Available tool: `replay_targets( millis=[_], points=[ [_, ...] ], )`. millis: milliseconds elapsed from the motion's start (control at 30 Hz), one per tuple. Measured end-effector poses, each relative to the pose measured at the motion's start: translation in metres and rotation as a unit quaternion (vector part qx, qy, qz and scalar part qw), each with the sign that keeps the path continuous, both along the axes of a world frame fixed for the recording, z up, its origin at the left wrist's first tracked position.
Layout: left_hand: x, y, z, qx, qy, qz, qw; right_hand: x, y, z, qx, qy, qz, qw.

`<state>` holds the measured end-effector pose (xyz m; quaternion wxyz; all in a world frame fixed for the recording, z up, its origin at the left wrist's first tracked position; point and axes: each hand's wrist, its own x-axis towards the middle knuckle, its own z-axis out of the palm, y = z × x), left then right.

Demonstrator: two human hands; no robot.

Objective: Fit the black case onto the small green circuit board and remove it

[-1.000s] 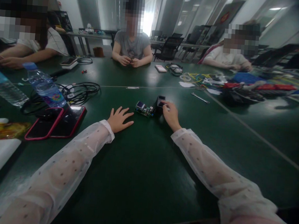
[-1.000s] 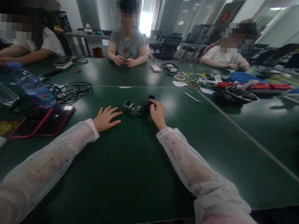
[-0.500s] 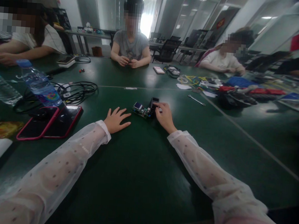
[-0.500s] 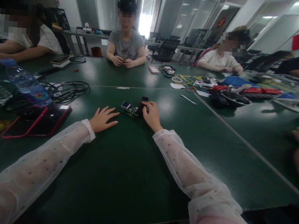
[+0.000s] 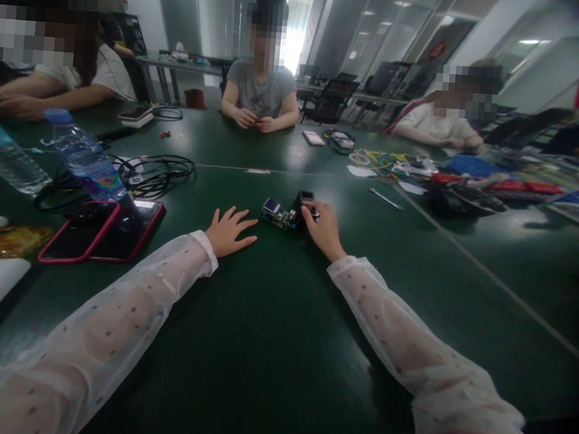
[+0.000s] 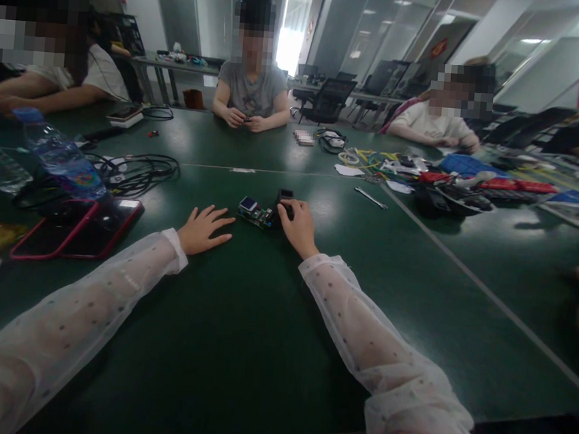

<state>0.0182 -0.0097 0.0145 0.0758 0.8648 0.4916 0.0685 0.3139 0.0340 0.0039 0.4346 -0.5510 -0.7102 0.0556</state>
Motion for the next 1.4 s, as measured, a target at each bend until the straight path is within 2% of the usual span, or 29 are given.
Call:
replay_targets(
  millis=[367,500,667,800,1067,1267,1400],
  points=[
    [0.000,0.001,0.000,-0.003,0.000,0.000,1.000,0.001,0.002,-0.003,-0.001,0.001,-0.041,0.999],
    [0.000,0.002,-0.001,-0.003,0.003,-0.002,1.000,0.005,0.006,-0.008,-0.014,0.001,-0.034,0.999],
    [0.001,0.001,-0.002,0.008,0.003,0.003,1.000,0.006,0.004,-0.001,0.059,0.074,-0.030,0.995],
    [0.001,0.000,0.000,0.000,0.002,0.004,1.000,-0.004,-0.007,0.010,0.092,0.107,0.008,0.990],
    [0.001,0.000,0.000,0.003,0.001,0.000,1.000,-0.025,-0.026,0.018,0.075,0.017,0.153,0.985],
    [0.000,0.001,-0.002,-0.003,-0.005,0.001,1.000,-0.023,-0.022,0.016,0.035,-0.008,0.169,0.985],
    [0.000,0.001,-0.002,0.000,-0.006,-0.001,1.000,-0.024,-0.023,0.017,0.056,-0.025,0.167,0.984]
  ],
)
